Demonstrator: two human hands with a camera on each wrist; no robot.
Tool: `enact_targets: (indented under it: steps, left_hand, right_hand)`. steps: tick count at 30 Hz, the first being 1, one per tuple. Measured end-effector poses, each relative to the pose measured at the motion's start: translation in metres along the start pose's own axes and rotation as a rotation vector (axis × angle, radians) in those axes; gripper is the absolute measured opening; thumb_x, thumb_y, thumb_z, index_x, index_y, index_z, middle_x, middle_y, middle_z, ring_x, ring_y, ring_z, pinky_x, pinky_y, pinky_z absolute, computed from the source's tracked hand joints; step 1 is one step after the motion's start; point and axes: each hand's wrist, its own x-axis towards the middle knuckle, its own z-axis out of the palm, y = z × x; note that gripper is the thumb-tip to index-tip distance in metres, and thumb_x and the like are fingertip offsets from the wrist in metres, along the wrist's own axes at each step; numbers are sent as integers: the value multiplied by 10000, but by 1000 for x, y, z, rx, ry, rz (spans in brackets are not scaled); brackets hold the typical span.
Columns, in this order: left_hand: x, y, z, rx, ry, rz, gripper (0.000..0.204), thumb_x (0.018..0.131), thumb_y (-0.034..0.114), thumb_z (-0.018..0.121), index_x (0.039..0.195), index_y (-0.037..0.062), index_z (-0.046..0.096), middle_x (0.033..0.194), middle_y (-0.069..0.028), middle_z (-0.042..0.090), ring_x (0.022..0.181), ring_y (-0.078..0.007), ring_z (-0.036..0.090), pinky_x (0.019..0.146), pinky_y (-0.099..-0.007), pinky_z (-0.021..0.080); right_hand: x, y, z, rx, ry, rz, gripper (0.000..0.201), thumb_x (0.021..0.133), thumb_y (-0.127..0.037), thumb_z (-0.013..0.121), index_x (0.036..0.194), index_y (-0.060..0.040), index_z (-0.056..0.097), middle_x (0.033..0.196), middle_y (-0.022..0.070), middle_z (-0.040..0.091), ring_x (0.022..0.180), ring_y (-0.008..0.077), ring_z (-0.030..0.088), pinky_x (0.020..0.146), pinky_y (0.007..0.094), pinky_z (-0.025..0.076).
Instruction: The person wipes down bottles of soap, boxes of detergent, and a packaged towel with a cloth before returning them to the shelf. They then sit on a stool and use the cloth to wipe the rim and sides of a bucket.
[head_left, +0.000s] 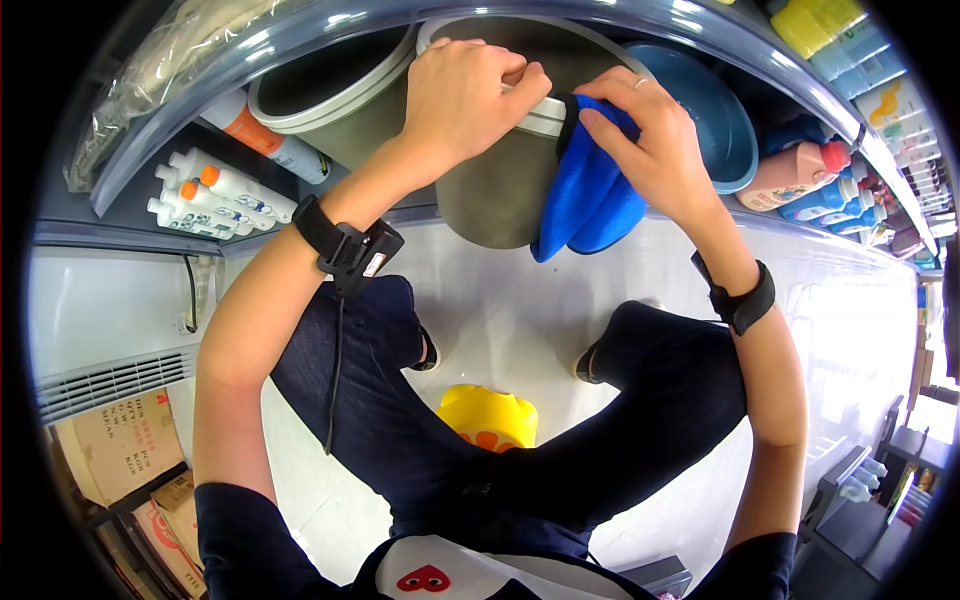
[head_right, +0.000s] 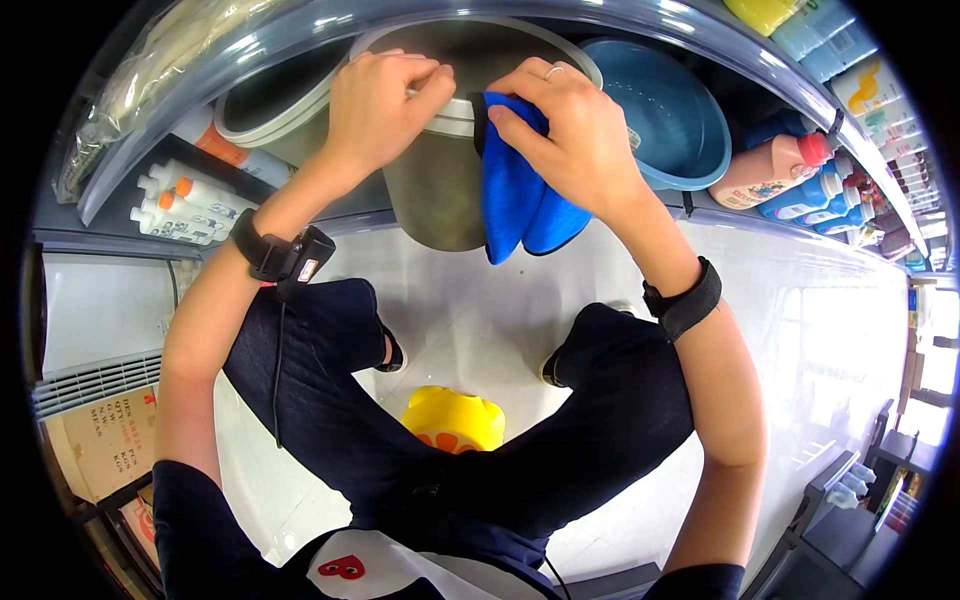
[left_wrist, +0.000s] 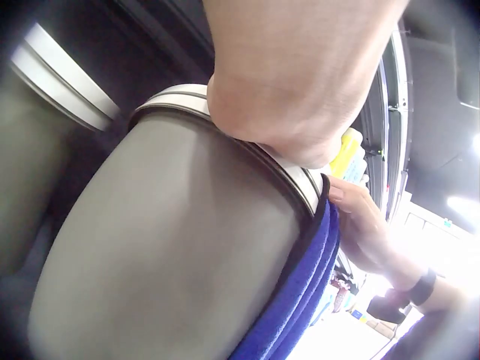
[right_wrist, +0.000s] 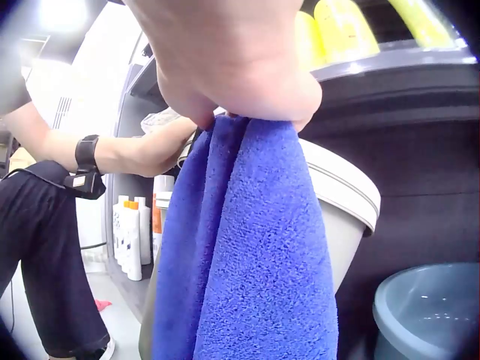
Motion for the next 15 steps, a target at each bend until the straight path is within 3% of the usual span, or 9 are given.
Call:
enact_targets:
  steps: [7, 15]
  left_hand:
    - [0, 1, -2, -16, 0, 3, 375, 899, 319, 570, 630, 60, 606, 568, -87, 554, 620, -286, 574, 609, -407, 422]
    - [-1, 1, -1, -3, 7, 6, 365, 895, 312, 575, 632, 61, 607, 555, -94, 535, 606, -297, 559, 577, -417, 417]
  right_hand:
    - [0, -9, 10, -111, 87, 29, 160, 840, -208, 676, 912, -79, 737, 873, 23, 673, 826, 255, 630, 717, 384, 521]
    - [2, -2, 7, 126, 51, 257, 192, 814, -188, 620, 934, -78, 721, 894, 41, 677, 783, 273, 638, 728, 354, 516]
